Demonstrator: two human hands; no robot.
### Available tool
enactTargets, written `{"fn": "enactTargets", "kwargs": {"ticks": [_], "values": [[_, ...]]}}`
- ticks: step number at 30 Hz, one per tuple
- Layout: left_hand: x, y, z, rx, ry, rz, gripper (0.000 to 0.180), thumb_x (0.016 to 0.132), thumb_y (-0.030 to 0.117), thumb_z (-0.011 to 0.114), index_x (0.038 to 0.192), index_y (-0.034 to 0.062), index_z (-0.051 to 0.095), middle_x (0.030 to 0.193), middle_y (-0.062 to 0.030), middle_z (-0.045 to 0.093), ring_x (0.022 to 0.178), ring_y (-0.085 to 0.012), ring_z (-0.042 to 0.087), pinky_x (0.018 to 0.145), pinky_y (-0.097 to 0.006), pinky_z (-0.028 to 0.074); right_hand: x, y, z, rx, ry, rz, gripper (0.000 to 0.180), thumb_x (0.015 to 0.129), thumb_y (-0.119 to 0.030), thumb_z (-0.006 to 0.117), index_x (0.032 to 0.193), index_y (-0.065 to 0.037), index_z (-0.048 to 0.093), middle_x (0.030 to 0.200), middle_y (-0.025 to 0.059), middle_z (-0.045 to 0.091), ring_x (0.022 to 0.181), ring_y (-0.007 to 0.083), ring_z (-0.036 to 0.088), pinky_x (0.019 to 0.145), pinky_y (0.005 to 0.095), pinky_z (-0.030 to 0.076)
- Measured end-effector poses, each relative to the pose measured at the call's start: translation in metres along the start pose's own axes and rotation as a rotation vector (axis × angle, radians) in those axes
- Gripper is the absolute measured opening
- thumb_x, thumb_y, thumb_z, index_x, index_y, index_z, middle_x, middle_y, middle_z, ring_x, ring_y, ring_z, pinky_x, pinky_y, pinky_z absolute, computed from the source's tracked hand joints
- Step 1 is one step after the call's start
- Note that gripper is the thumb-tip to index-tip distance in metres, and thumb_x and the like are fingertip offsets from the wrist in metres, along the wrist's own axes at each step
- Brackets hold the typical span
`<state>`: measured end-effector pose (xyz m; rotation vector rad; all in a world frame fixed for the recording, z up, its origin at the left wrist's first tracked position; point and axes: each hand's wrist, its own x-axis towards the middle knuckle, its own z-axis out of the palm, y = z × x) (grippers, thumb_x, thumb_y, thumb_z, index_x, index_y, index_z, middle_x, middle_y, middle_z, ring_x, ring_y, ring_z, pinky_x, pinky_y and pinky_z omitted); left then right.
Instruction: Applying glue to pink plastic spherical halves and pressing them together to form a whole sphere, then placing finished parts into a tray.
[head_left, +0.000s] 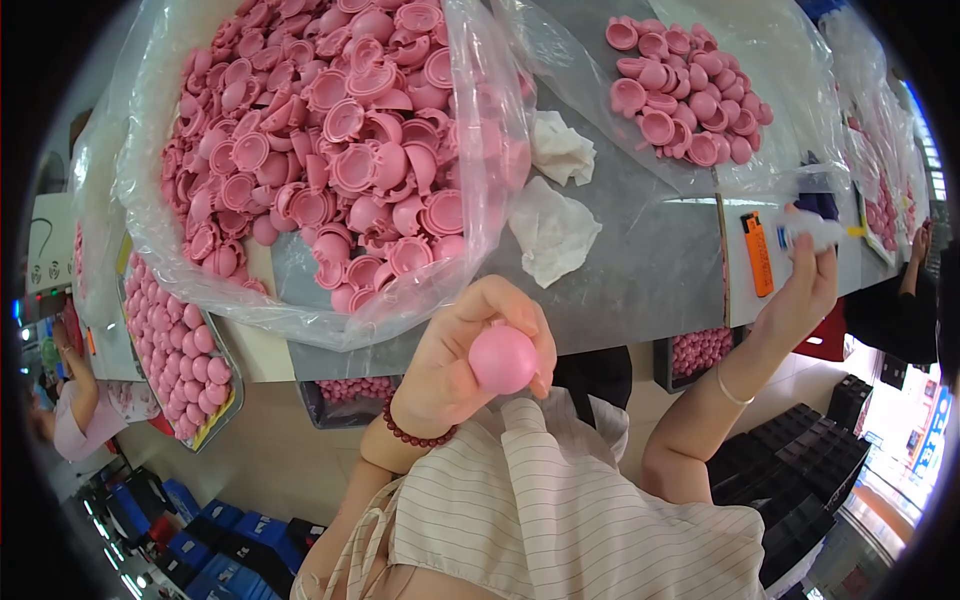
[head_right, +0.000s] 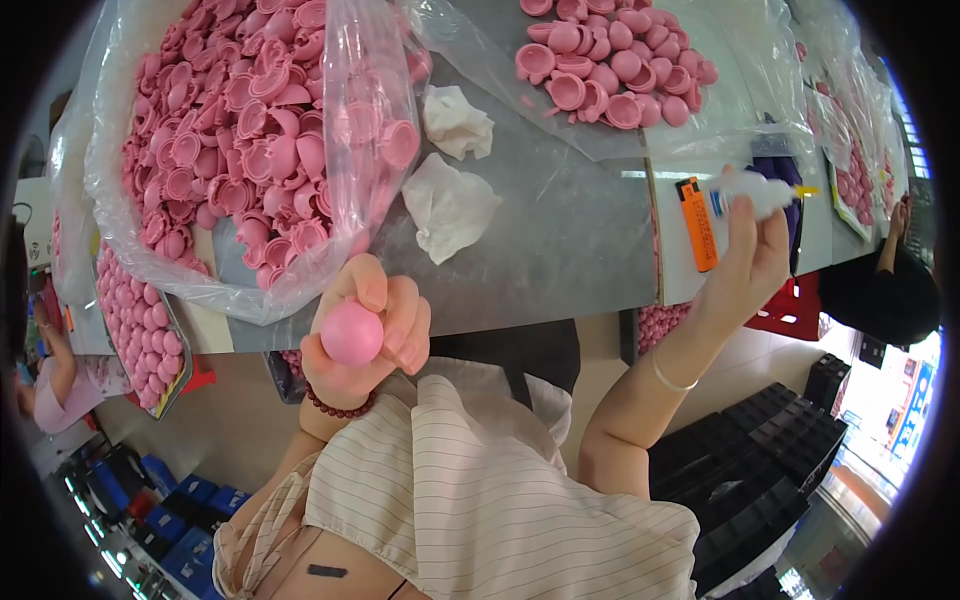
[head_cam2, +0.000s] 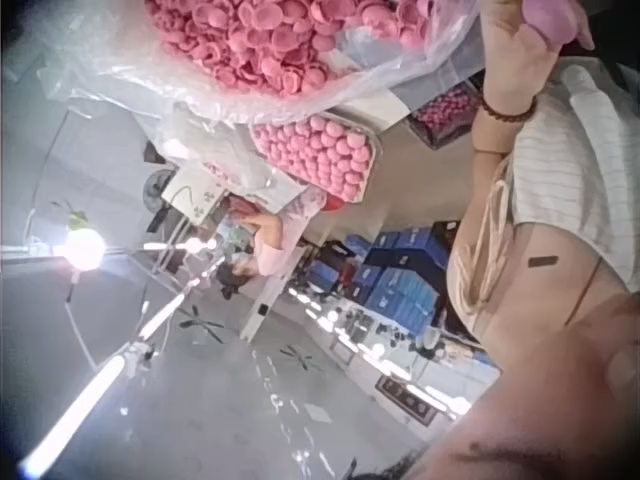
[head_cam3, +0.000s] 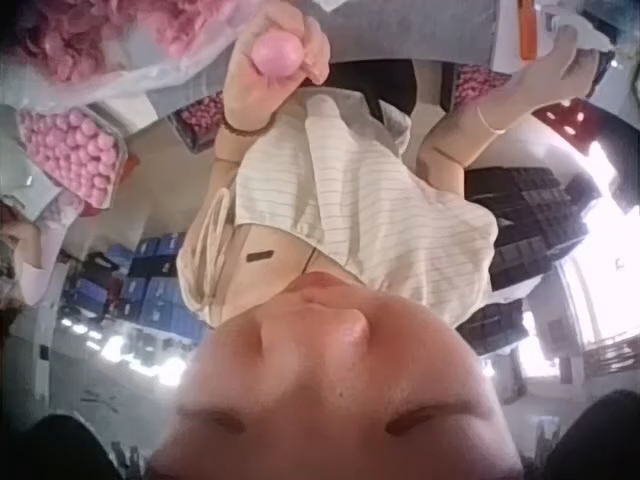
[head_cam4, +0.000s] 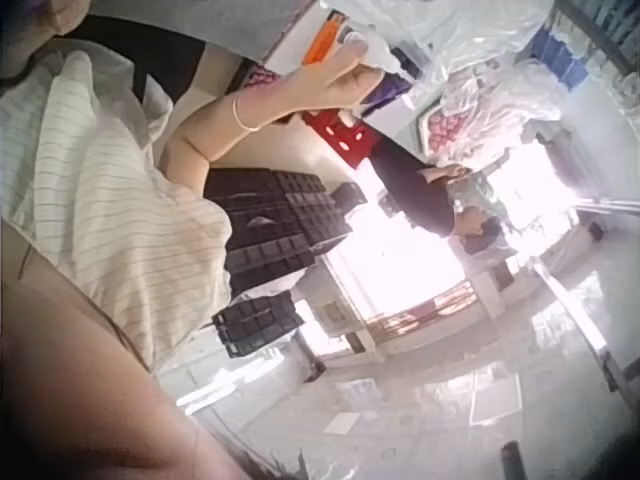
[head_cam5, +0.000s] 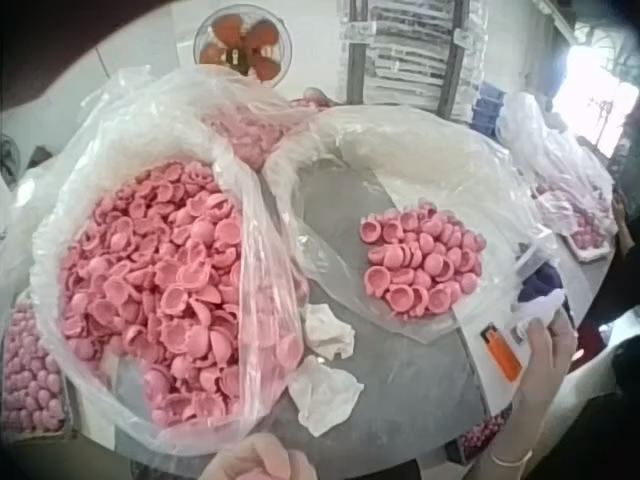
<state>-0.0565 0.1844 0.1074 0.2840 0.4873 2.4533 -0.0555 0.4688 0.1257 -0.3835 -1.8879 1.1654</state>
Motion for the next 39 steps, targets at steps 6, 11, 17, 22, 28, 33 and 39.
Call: {"fn": "enactTargets", "kwargs": {"ticks": [6, 11, 17, 22, 28, 33, 39], "values": [[-0.02, 0.019, 0.005, 0.12, -0.01, -0.106, 0.054, 0.066, 0.028, 0.07, 0.102, -0.0041, 0.048, 0.088, -0.0166, 0.057, 0.076, -0.0212, 0.058, 0.066, -0.03, 0.046, -0.065, -0.05, 0.046, 0.604, -0.432, 0.155, 0.037, 0.081, -0.024, 0.048, 0.101, 0.007, 0.044, 0.08, 0.0204, 0.058, 0.059, 0.0188, 0.053, 0.055, 0.0277, 0.043], [-0.044, 0.064, 0.001, 0.722, 0.002, 0.477, 0.051, 0.064, 0.027, 0.071, 0.095, -0.0084, 0.052, 0.066, -0.0135, 0.059, 0.069, -0.0263, 0.059, 0.061, -0.034, 0.048, -0.078, -0.038, 0.051, 0.469, -0.429, 0.236, 0.039, 0.081, -0.023, 0.049, 0.103, 0.008, 0.043, 0.076, 0.02, 0.056, 0.06, 0.0181, 0.052, 0.055, 0.0237, 0.043], [-0.12, 0.173, -0.018, 2.128, 1.182, 0.745, 0.029, 0.082, 0.014, 0.05, 0.105, -0.0043, 0.049, 0.099, -0.0123, 0.055, 0.089, -0.023, 0.053, 0.08, -0.029, 0.041, -0.075, -0.041, 0.05, 0.493, -0.472, 0.261, 0.043, 0.079, -0.03, 0.049, 0.096, 0.01, 0.045, 0.068, 0.0185, 0.056, 0.053, 0.015, 0.049, 0.05, 0.0214, 0.039], [-0.137, 0.194, -0.045, 2.513, 1.286, 0.429, 0.027, 0.08, 0.009, 0.049, 0.106, -0.0019, 0.05, 0.102, -0.0113, 0.055, 0.095, -0.0243, 0.051, 0.086, -0.033, 0.036, -0.074, -0.044, 0.051, 0.483, -0.523, 0.259, 0.042, 0.078, -0.029, 0.048, 0.095, 0.008, 0.046, 0.069, 0.0179, 0.056, 0.054, 0.015, 0.047, 0.051, 0.0218, 0.038], [-0.076, 0.151, -0.015, 2.233, 1.072, 0.68, 0.026, 0.07, 0.012, 0.061, 0.094, 0.0029, 0.057, 0.093, -0.0086, 0.057, 0.095, -0.0236, 0.048, 0.083, -0.034, 0.035, -0.075, -0.045, 0.05, 0.51, -0.512, 0.261, 0.039, 0.078, -0.026, 0.047, 0.096, 0.008, 0.046, 0.069, 0.0172, 0.055, 0.055, 0.0151, 0.047, 0.052, 0.0226, 0.038], [-0.046, 0.14, -0.021, 2.686, 0.86, 0.383, 0.029, 0.062, 0.016, 0.067, 0.089, 0.0086, 0.059, 0.08, -0.0038, 0.056, 0.08, -0.0222, 0.048, 0.074, -0.033, 0.035, -0.077, -0.044, 0.051, 0.514, -0.485, 0.253, 0.04, 0.078, -0.027, 0.047, 0.096, 0.008, 0.046, 0.068, 0.0161, 0.055, 0.055, 0.0147, 0.047, 0.051, 0.0221, 0.038], [-0.035, 0.133, -0.025, 2.651, 0.888, 0.301, 0.025, 0.068, 0.014, 0.063, 0.091, 0.0106, 0.056, 0.077, -0.0031, 0.057, 0.08, -0.0212, 0.051, 0.069, -0.032, 0.034, -0.075, -0.044, 0.046, 0.5, -0.501, 0.279, 0.046, 0.076, -0.031, 0.052, 0.096, 0.009, 0.046, 0.069, 0.0148, 0.056, 0.057, 0.0157, 0.053, 0.049, 0.0209, 0.039]]}}
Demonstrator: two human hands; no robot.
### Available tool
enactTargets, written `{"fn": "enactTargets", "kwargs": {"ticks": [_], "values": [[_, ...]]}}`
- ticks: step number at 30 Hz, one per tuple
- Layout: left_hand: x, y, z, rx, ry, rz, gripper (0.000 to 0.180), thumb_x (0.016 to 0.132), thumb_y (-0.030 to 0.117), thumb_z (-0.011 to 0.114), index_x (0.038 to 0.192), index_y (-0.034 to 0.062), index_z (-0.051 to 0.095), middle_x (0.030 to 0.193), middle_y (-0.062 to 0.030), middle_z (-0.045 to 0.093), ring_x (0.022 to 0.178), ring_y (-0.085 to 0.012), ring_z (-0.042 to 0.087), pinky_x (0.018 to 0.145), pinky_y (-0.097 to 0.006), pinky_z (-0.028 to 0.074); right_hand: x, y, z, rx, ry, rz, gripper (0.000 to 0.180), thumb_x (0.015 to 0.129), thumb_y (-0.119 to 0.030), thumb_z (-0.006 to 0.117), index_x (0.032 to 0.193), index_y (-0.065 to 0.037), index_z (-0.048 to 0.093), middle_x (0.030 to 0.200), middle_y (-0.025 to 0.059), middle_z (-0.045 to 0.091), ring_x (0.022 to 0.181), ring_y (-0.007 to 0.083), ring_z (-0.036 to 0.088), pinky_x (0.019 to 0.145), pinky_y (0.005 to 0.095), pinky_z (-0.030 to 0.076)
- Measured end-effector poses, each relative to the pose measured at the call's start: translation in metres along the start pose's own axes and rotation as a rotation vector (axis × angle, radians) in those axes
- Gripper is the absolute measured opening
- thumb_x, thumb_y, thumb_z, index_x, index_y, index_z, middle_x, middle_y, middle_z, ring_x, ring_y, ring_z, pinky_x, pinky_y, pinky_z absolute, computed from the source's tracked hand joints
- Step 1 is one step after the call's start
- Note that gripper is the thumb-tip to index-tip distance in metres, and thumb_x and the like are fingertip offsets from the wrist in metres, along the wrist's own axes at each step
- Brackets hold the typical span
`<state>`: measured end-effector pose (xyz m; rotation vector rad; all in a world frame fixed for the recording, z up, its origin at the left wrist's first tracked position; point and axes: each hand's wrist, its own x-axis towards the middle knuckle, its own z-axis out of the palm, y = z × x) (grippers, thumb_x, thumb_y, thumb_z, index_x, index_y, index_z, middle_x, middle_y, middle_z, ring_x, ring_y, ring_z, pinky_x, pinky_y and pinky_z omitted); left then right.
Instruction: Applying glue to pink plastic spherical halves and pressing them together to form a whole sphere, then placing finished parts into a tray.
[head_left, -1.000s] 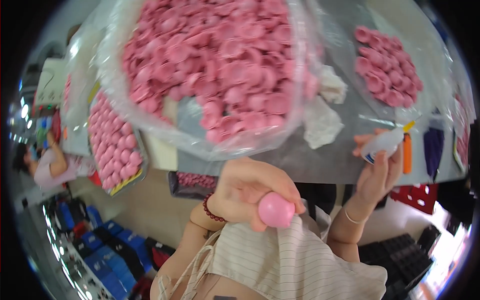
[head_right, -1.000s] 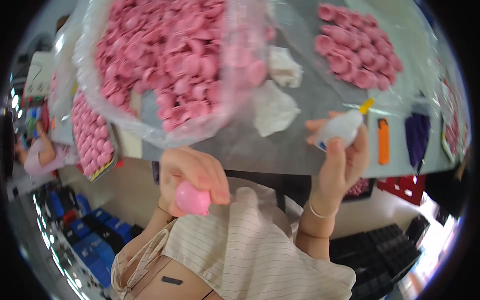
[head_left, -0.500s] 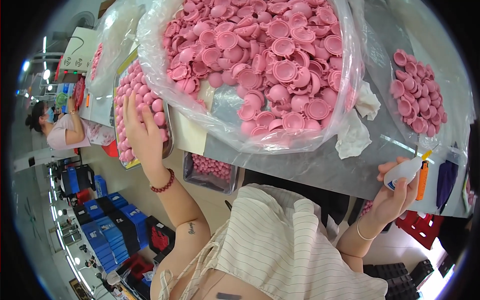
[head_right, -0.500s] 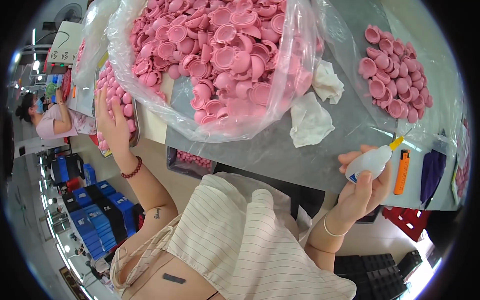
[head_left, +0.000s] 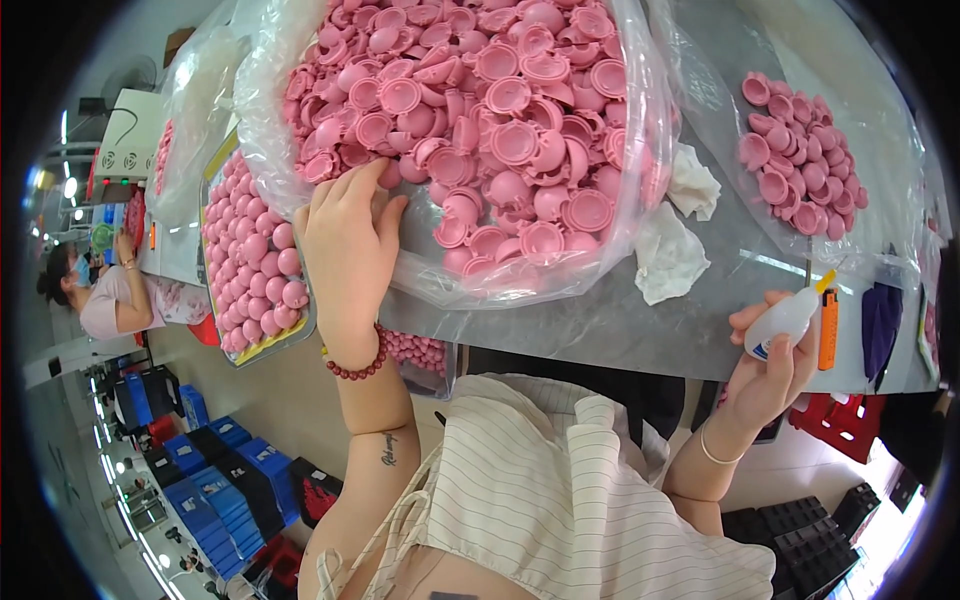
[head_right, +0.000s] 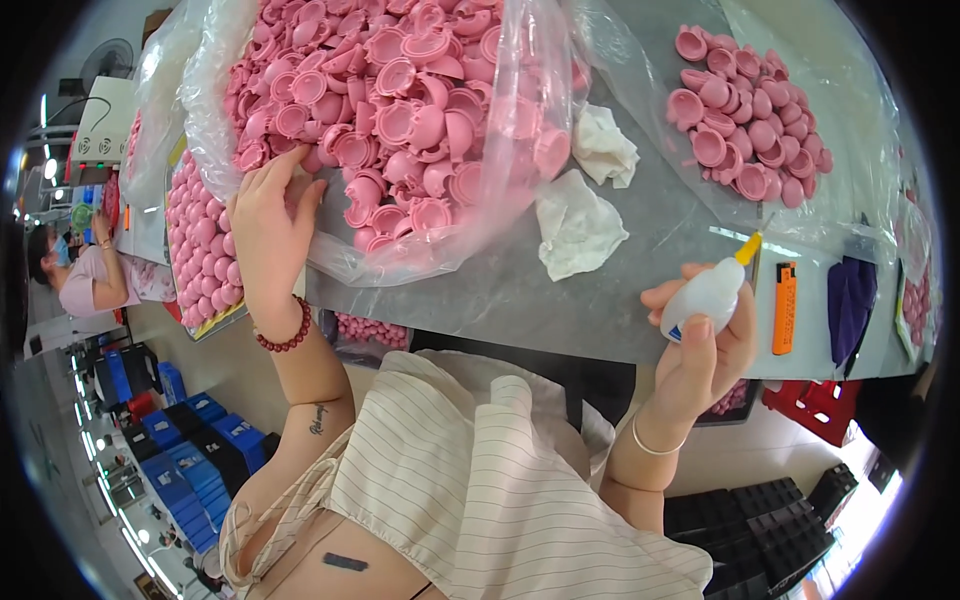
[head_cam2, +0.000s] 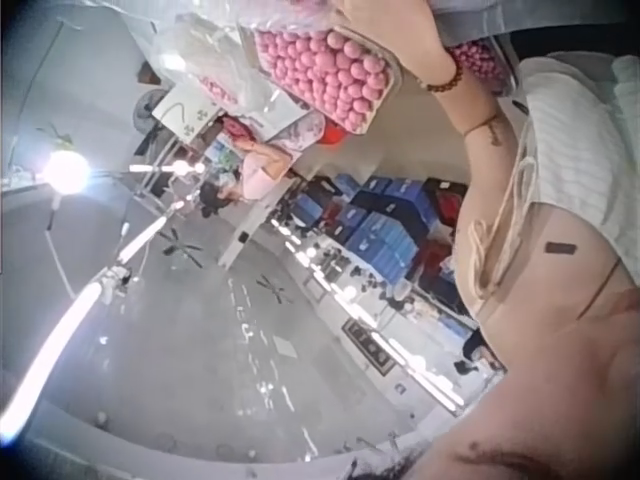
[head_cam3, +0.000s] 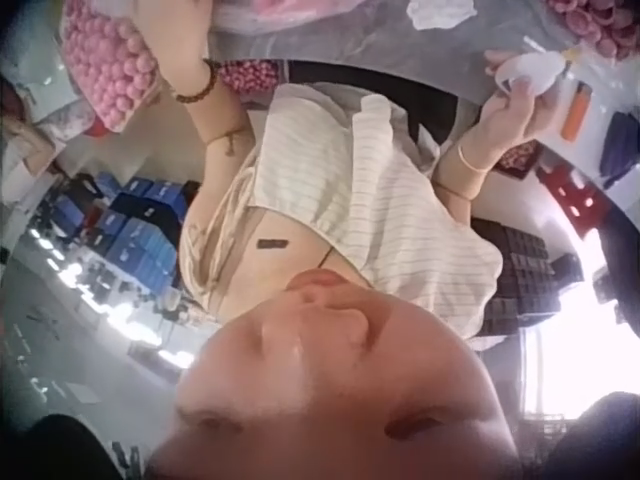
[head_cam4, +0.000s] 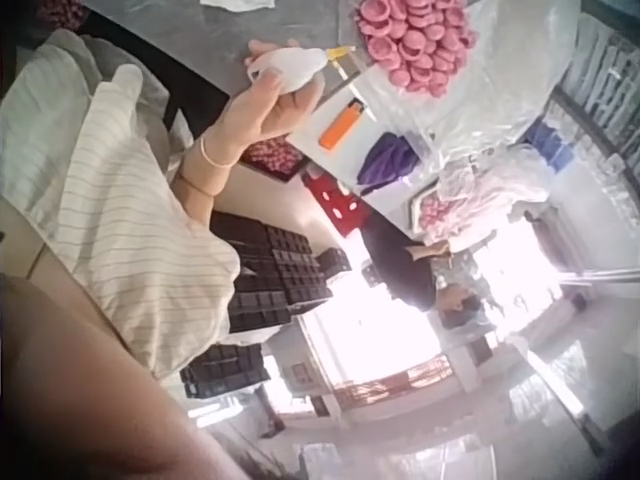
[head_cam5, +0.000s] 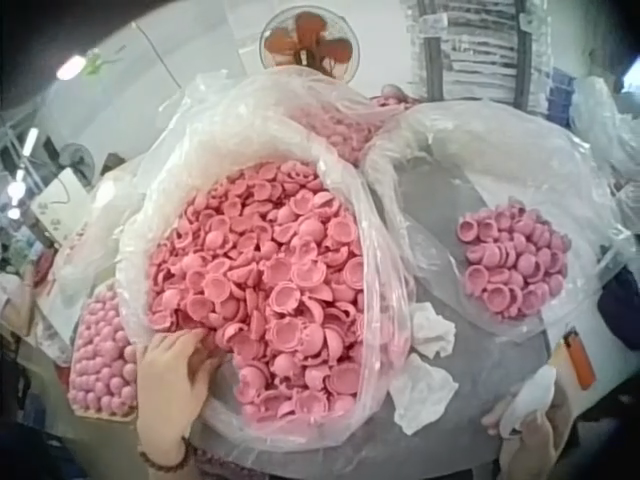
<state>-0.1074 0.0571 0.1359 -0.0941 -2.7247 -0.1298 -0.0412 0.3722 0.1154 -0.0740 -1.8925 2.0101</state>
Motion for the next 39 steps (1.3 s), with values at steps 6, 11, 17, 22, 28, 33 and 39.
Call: {"fn": "enactTargets", "kwargs": {"ticks": [6, 11, 17, 22, 28, 33, 39], "values": [[-0.006, 0.002, 0.003, -0.137, -0.121, -0.084, 0.019, 0.071, 0.01, 0.059, 0.088, 0.0091, 0.052, 0.068, -0.0067, 0.057, 0.069, -0.0246, 0.055, 0.061, -0.035, 0.037, -0.005, -0.002, 0.005, 0.039, 0.075, 0.02, 0.043, 0.077, -0.027, 0.052, 0.096, 0.01, 0.046, 0.068, 0.0154, 0.055, 0.059, 0.0172, 0.052, 0.051, 0.0225, 0.039], [-0.014, 0.02, -0.016, -0.334, 0.067, -0.141, 0.009, 0.078, 0.008, 0.052, 0.087, 0.0039, 0.052, 0.09, -0.0136, 0.058, 0.071, -0.022, 0.058, 0.068, -0.031, 0.043, -0.006, -0.003, 0.001, 0.106, 0.001, 0.045, 0.045, 0.078, -0.032, 0.052, 0.097, 0.008, 0.045, 0.067, 0.0158, 0.054, 0.056, 0.0176, 0.05, 0.049, 0.0236, 0.039], [-0.041, 0.097, -0.007, -1.719, 0.037, 0.068, 0.018, 0.077, 0.02, 0.058, 0.08, 0.0042, 0.051, 0.091, -0.0264, 0.053, 0.065, -0.0246, 0.056, 0.058, -0.031, 0.046, -0.016, -0.012, 0.013, 0.256, 0.034, 0.02, 0.048, 0.081, -0.039, 0.049, 0.101, 0.004, 0.041, 0.054, 0.0057, 0.046, 0.045, 0.0108, 0.041, 0.04, 0.0215, 0.028], [-0.059, 0.141, 0.002, -2.285, -0.636, -0.063, 0.02, 0.075, 0.012, 0.06, 0.09, 0.0024, 0.05, 0.101, -0.0301, 0.049, 0.069, -0.0241, 0.059, 0.061, -0.03, 0.049, -0.017, -0.016, 0.012, 0.422, 0.082, -0.077, 0.048, 0.075, -0.036, 0.058, 0.104, -0.001, 0.04, 0.067, 0.0026, 0.04, 0.05, 0.01, 0.034, 0.044, 0.0222, 0.027], [-0.065, 0.148, 0.008, -2.306, -0.718, -0.238, 0.043, 0.075, 0.017, 0.062, 0.108, 0.0018, 0.038, 0.105, -0.0263, 0.05, 0.067, -0.0172, 0.058, 0.058, -0.025, 0.049, -0.017, -0.03, -0.007, 0.08, -0.147, -0.562, 0.063, 0.069, -0.058, 0.054, 0.091, 0.002, 0.054, 0.072, 0.0046, 0.05, 0.055, 0.0129, 0.04, 0.042, 0.025, 0.028], [-0.066, 0.147, 0.008, -2.215, -0.743, -0.319, 0.047, 0.072, 0.014, 0.065, 0.108, -0.0001, 0.038, 0.107, -0.0263, 0.048, 0.076, -0.019, 0.06, 0.066, -0.027, 0.05, -0.023, -0.028, 0.008, -0.136, -0.035, -0.686, 0.062, 0.07, -0.056, 0.054, 0.084, 0.004, 0.058, 0.061, 0.0024, 0.053, 0.042, 0.0093, 0.039, 0.034, 0.0219, 0.024], [-0.065, 0.144, 0.01, -2.226, -0.782, -0.314, 0.046, 0.07, 0.011, 0.066, 0.105, 0.0, 0.039, 0.108, -0.0268, 0.048, 0.082, -0.0209, 0.059, 0.071, -0.029, 0.049, -0.02, -0.032, 0.01, -0.165, -0.119, -0.623, 0.061, 0.066, -0.054, 0.059, 0.083, 0.004, 0.061, 0.055, -0.0008, 0.052, 0.041, 0.0087, 0.041, 0.034, 0.0211, 0.026]]}}
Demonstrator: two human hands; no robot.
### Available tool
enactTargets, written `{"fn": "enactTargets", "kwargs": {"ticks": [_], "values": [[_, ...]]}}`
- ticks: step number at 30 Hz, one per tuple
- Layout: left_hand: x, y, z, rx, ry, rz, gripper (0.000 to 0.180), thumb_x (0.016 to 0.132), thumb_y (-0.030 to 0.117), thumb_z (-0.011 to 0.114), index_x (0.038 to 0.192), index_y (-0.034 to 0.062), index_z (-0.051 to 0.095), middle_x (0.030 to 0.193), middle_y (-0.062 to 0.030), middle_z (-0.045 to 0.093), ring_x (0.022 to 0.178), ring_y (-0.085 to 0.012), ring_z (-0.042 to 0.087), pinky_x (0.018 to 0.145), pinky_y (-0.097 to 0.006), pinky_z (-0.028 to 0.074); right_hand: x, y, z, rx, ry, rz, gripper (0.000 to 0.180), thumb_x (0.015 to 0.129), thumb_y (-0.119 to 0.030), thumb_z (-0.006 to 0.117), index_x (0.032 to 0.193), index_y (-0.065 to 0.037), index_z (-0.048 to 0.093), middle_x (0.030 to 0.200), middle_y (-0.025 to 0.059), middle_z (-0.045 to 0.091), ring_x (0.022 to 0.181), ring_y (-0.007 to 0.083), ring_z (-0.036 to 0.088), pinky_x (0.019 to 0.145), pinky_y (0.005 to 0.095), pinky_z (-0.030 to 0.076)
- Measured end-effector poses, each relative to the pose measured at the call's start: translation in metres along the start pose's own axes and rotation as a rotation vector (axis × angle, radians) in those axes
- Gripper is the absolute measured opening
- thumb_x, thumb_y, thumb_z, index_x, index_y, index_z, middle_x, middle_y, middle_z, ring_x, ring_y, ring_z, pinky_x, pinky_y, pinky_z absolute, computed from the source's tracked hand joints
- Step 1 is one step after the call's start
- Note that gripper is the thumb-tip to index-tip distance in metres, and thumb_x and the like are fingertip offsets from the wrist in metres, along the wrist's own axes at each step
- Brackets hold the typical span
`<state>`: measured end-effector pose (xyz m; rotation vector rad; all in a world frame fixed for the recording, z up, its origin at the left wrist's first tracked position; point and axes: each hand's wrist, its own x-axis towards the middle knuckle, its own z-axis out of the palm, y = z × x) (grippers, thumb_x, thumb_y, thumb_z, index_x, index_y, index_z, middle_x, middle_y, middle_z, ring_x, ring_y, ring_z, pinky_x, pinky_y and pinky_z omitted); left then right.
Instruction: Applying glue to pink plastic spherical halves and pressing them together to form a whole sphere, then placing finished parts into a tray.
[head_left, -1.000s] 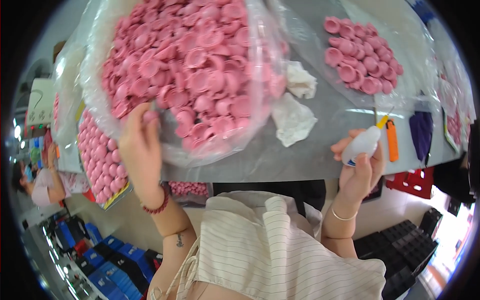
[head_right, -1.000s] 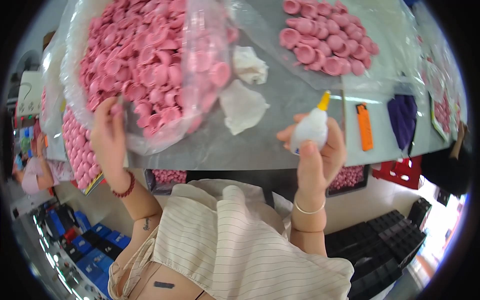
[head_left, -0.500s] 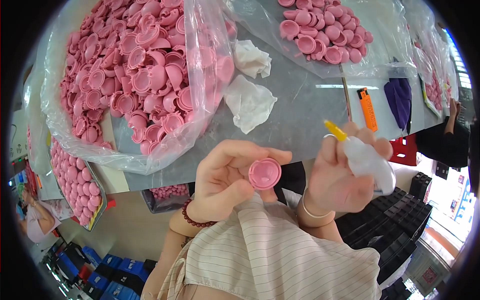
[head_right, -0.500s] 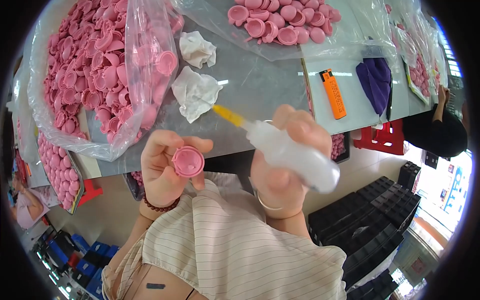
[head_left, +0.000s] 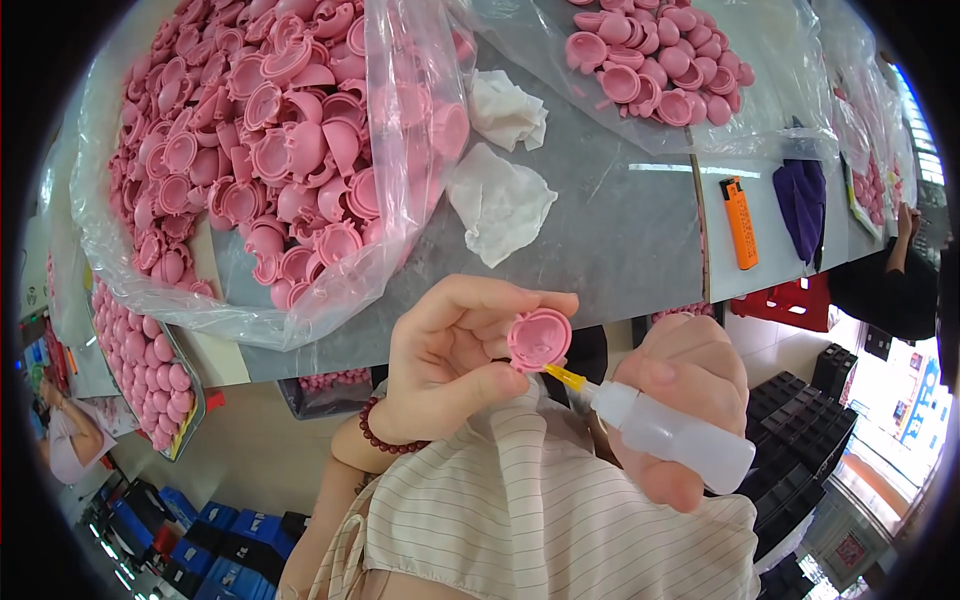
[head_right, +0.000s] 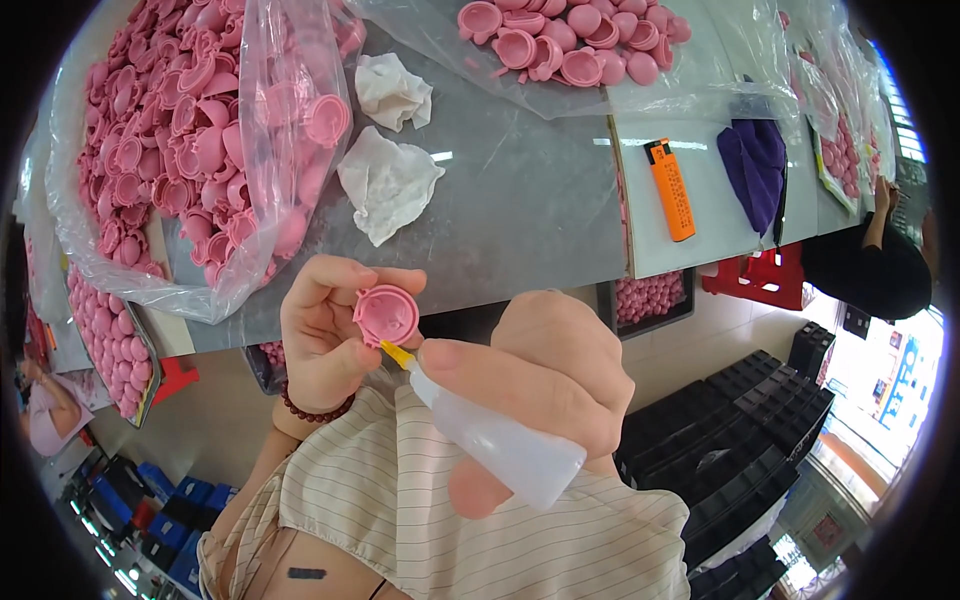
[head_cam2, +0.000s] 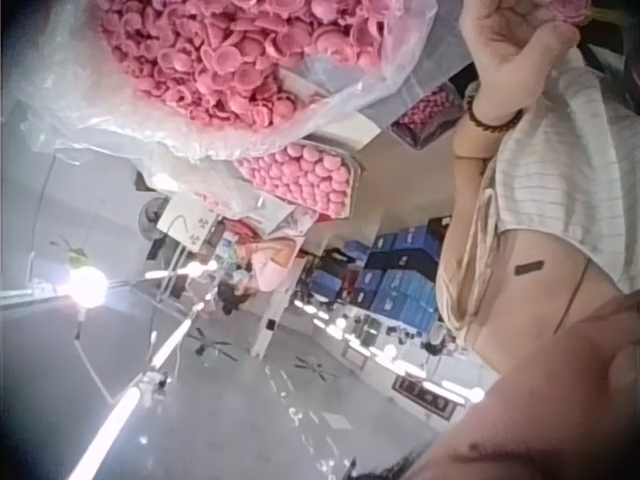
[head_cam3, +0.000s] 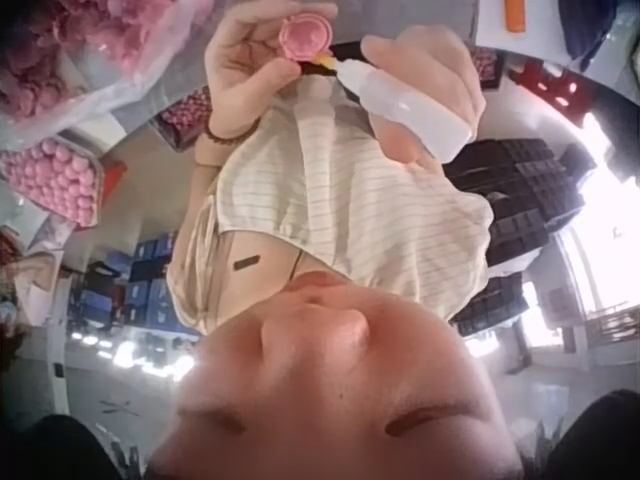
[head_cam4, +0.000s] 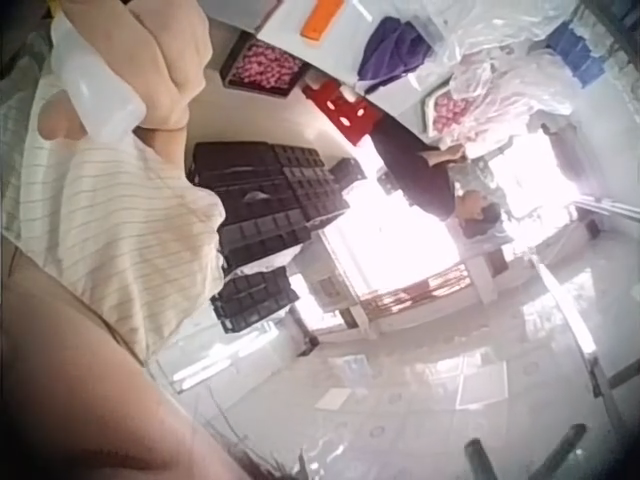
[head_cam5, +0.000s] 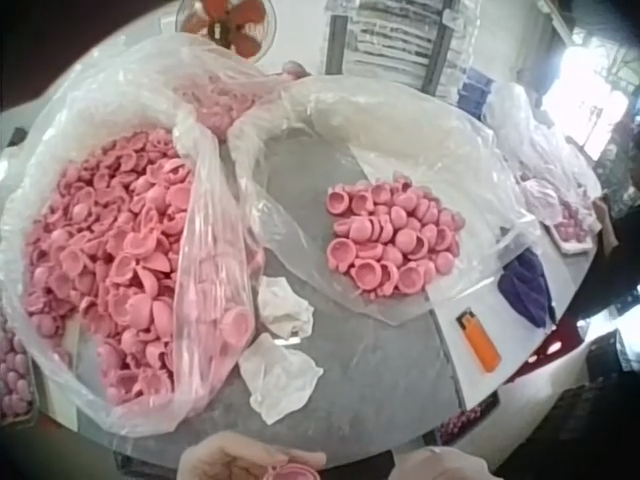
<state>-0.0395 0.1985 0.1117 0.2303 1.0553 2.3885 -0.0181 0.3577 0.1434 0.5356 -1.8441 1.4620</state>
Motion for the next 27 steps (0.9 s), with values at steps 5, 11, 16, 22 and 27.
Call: {"fn": "enactTargets", "kwargs": {"ticks": [5, 11, 16, 22, 27], "values": [[0.0031, -0.0019, -0.0025, -0.02, -0.003, 0.012, 0.045, 0.07, 0.009, 0.066, 0.104, -0.0001, 0.039, 0.108, -0.0271, 0.048, 0.083, -0.0208, 0.059, 0.073, -0.029, 0.049, -0.0007, 0.0036, 0.0023, -0.061, -0.018, -0.02, 0.059, 0.066, -0.053, 0.059, 0.083, 0.004, 0.061, 0.054, -0.0002, 0.051, 0.041, 0.0093, 0.041, 0.034, 0.0214, 0.026], [0.0027, -0.0011, -0.0059, -0.063, -0.121, 0.038, 0.041, 0.071, 0.001, 0.061, 0.106, -0.0019, 0.039, 0.112, -0.0266, 0.046, 0.094, -0.0205, 0.053, 0.081, -0.03, 0.043, -0.0023, 0.0044, 0.0023, -0.018, 0.052, -0.048, 0.061, 0.073, -0.052, 0.053, 0.081, 0.008, 0.059, 0.06, 0.0049, 0.057, 0.04, 0.0095, 0.042, 0.033, 0.0219, 0.026], [0.0011, -0.0003, -0.0033, -0.004, -0.036, 0.008, 0.044, 0.07, 0.008, 0.067, 0.102, 0.0, 0.039, 0.109, -0.0277, 0.047, 0.087, -0.0219, 0.058, 0.076, -0.03, 0.047, -0.0027, 0.0084, 0.0028, -0.091, 0.039, -0.083, 0.064, 0.079, -0.055, 0.039, 0.083, 0.006, 0.056, 0.062, 0.0079, 0.049, 0.041, 0.0118, 0.04, 0.033, 0.0223, 0.024], [0.0009, 0.0011, -0.0033, 0.024, -0.064, 0.022, 0.043, 0.069, 0.008, 0.068, 0.101, 0.0002, 0.04, 0.108, -0.0276, 0.047, 0.089, -0.0221, 0.057, 0.076, -0.03, 0.047, -0.0057, 0.0066, 0.0079, -0.141, 0.047, -0.056, 0.07, 0.08, -0.059, 0.029, 0.088, 0.005, 0.057, 0.053, 0.0032, 0.038, 0.042, 0.012, 0.035, 0.033, 0.0226, 0.02], [0.0009, 0.0044, -0.0024, 0.056, -0.085, 0.043, 0.044, 0.067, 0.008, 0.069, 0.1, -0.0002, 0.041, 0.108, -0.0279, 0.048, 0.091, -0.0226, 0.056, 0.08, -0.03, 0.044, -0.0016, 0.0067, 0.0067, -0.14, 0.113, -0.124, 0.07, 0.081, -0.058, 0.029, 0.088, 0.006, 0.057, 0.053, 0.0038, 0.038, 0.042, 0.0121, 0.035, 0.033, 0.0219, 0.02]]}}
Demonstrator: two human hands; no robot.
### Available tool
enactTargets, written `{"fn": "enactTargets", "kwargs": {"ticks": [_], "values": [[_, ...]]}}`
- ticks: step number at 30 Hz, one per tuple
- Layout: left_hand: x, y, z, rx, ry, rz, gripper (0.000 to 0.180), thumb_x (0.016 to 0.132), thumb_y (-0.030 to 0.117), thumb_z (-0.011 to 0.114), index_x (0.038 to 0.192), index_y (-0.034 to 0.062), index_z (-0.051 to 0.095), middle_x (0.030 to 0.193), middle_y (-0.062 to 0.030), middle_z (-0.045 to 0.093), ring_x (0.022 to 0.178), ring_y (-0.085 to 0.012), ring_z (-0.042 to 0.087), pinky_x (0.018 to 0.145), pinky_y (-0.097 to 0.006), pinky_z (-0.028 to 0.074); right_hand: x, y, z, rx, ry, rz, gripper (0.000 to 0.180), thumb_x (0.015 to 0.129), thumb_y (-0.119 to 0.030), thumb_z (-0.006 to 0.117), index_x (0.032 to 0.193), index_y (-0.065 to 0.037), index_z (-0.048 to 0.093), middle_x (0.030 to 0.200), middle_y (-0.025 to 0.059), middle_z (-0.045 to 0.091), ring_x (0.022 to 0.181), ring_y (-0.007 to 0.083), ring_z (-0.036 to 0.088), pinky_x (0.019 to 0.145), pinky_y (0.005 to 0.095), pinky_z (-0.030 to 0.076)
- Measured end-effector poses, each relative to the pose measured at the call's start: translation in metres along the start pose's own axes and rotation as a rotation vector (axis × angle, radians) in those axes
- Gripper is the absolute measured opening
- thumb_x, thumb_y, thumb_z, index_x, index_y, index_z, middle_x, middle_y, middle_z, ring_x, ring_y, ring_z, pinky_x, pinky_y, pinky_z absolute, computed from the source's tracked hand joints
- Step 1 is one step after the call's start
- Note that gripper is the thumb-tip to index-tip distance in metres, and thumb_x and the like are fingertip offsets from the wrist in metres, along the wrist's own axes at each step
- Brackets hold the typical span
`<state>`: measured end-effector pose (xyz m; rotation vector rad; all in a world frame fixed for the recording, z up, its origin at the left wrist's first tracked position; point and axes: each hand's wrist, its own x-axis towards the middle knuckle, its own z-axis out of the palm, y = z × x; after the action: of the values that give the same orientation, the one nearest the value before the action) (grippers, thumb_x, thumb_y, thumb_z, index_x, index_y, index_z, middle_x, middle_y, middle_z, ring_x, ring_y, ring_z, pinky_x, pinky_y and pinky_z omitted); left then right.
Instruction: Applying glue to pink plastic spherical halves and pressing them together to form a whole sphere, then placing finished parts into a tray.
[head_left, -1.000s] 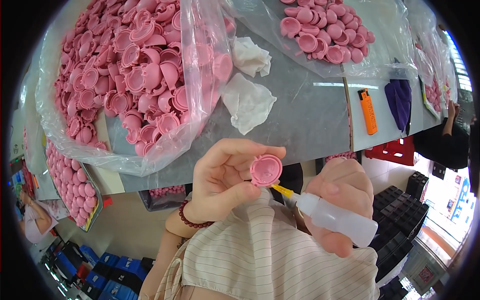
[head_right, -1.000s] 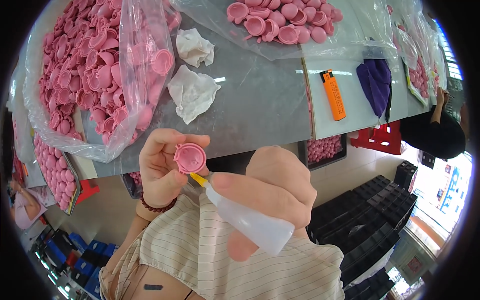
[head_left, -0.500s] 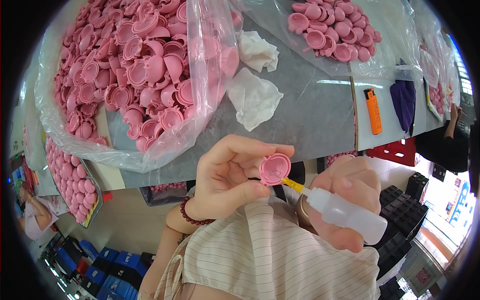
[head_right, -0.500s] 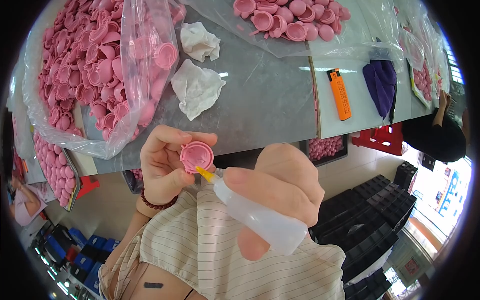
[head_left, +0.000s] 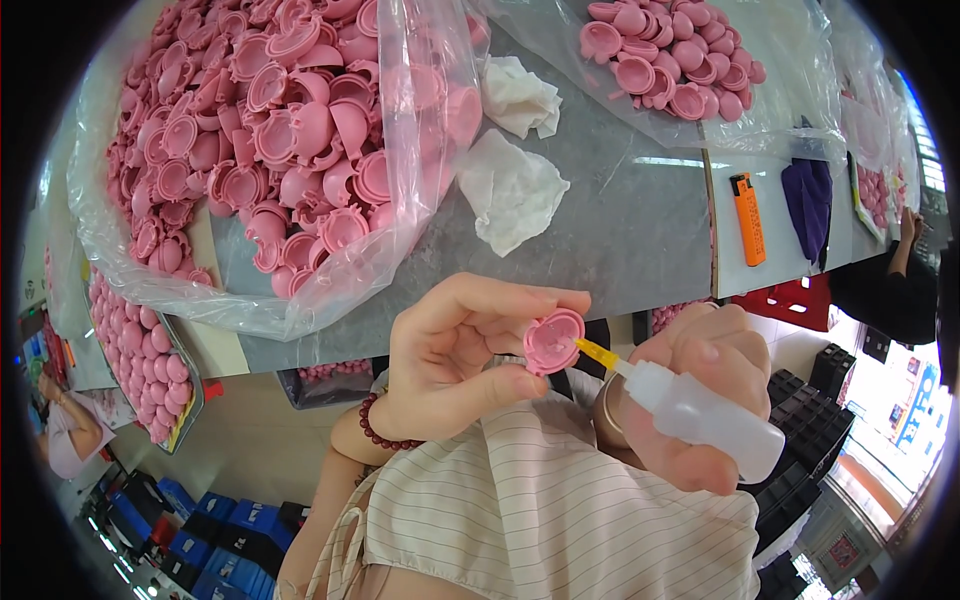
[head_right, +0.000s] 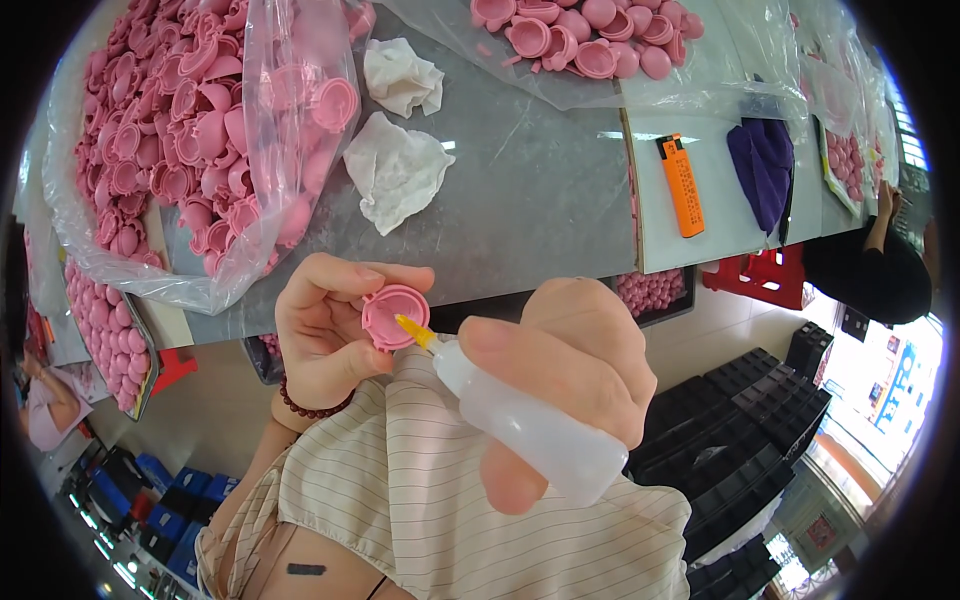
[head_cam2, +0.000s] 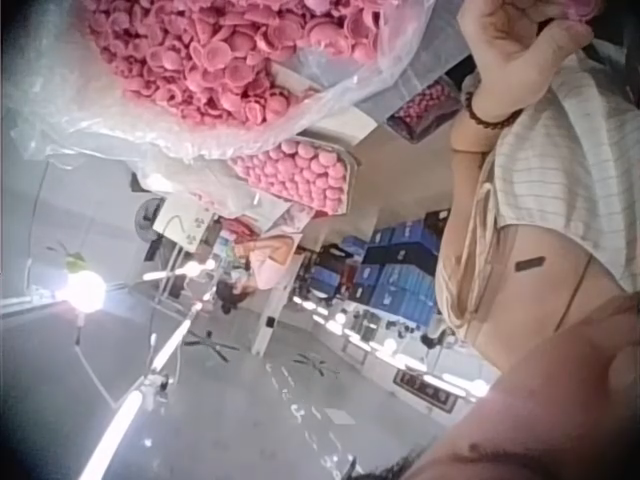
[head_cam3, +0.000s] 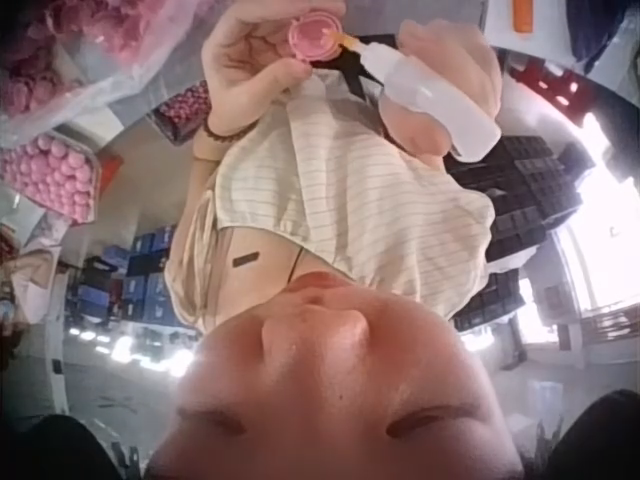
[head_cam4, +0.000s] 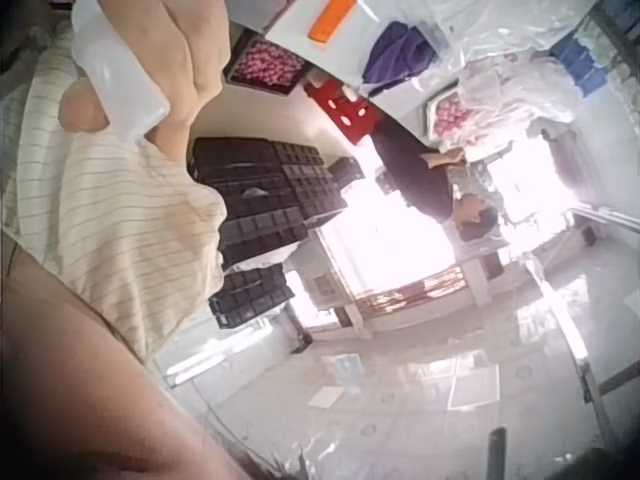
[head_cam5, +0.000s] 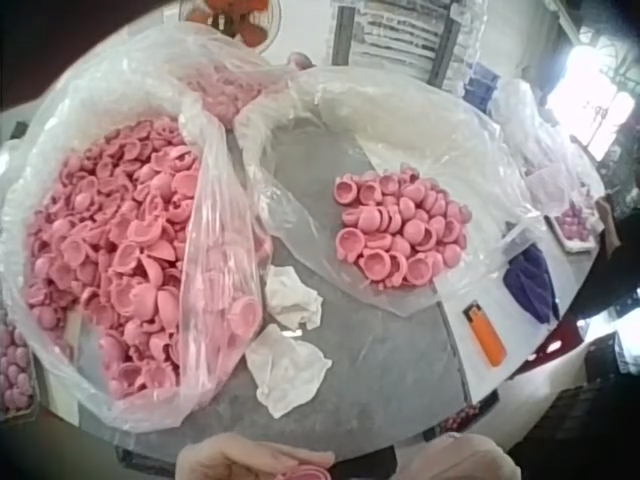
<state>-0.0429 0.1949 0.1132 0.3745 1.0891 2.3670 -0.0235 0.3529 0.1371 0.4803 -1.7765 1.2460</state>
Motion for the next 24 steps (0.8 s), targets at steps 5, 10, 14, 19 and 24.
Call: {"fn": "enactTargets", "kwargs": {"ticks": [5, 10, 14, 19, 24], "values": [[-0.003, -0.001, -0.004, 0.059, -0.01, 0.033, 0.044, 0.067, 0.007, 0.069, 0.101, -0.0008, 0.041, 0.107, -0.0288, 0.048, 0.092, -0.0233, 0.055, 0.081, -0.031, 0.044, -0.001, 0.002, -0.006, 0.038, -0.113, 0.035, 0.055, 0.083, -0.046, 0.042, 0.075, 0.008, 0.053, 0.075, 0.0185, 0.059, 0.044, 0.015, 0.046, 0.033, 0.0223, 0.026], [-0.003, -0.001, -0.003, 0.078, -0.007, 0.061, 0.044, 0.066, 0.004, 0.069, 0.1, -0.0008, 0.041, 0.107, -0.03, 0.047, 0.086, -0.0239, 0.058, 0.077, -0.031, 0.046, 0.001, 0.006, -0.007, -0.063, -0.072, -0.097, 0.051, 0.085, -0.041, 0.04, 0.075, 0.007, 0.054, 0.074, 0.0197, 0.059, 0.042, 0.0151, 0.046, 0.032, 0.0227, 0.027], [-0.003, 0.0, -0.005, 0.06, 0.005, 0.12, 0.038, 0.068, -0.004, 0.062, 0.1, -0.0028, 0.041, 0.109, -0.0304, 0.045, 0.091, -0.0246, 0.055, 0.078, -0.032, 0.047, -0.002, 0.011, -0.009, -0.039, -0.048, -0.194, 0.05, 0.086, -0.04, 0.039, 0.076, 0.007, 0.054, 0.073, 0.0191, 0.059, 0.042, 0.0156, 0.046, 0.032, 0.0232, 0.027], [-0.004, -0.003, -0.006, 0.029, -0.009, 0.175, 0.035, 0.07, -0.011, 0.056, 0.101, -0.0053, 0.041, 0.11, -0.0309, 0.044, 0.1, -0.0258, 0.051, 0.083, -0.033, 0.044, -0.01, -0.008, -0.007, -0.009, -0.078, 0.047, 0.061, 0.083, -0.05, 0.032, 0.086, 0.007, 0.055, 0.052, 0.0053, 0.039, 0.042, 0.0133, 0.035, 0.034, 0.0235, 0.02], [-0.005, -0.003, -0.008, -0.027, -0.034, 0.173, 0.042, 0.071, -0.006, 0.058, 0.107, -0.0043, 0.038, 0.112, -0.029, 0.044, 0.101, -0.0251, 0.051, 0.082, -0.033, 0.045, -0.009, -0.003, -0.012, 0.292, -0.009, 0.092, 0.053, 0.076, -0.046, 0.053, 0.092, 0.004, 0.05, 0.068, 0.0076, 0.048, 0.051, 0.0151, 0.045, 0.034, 0.0231, 0.031]]}}
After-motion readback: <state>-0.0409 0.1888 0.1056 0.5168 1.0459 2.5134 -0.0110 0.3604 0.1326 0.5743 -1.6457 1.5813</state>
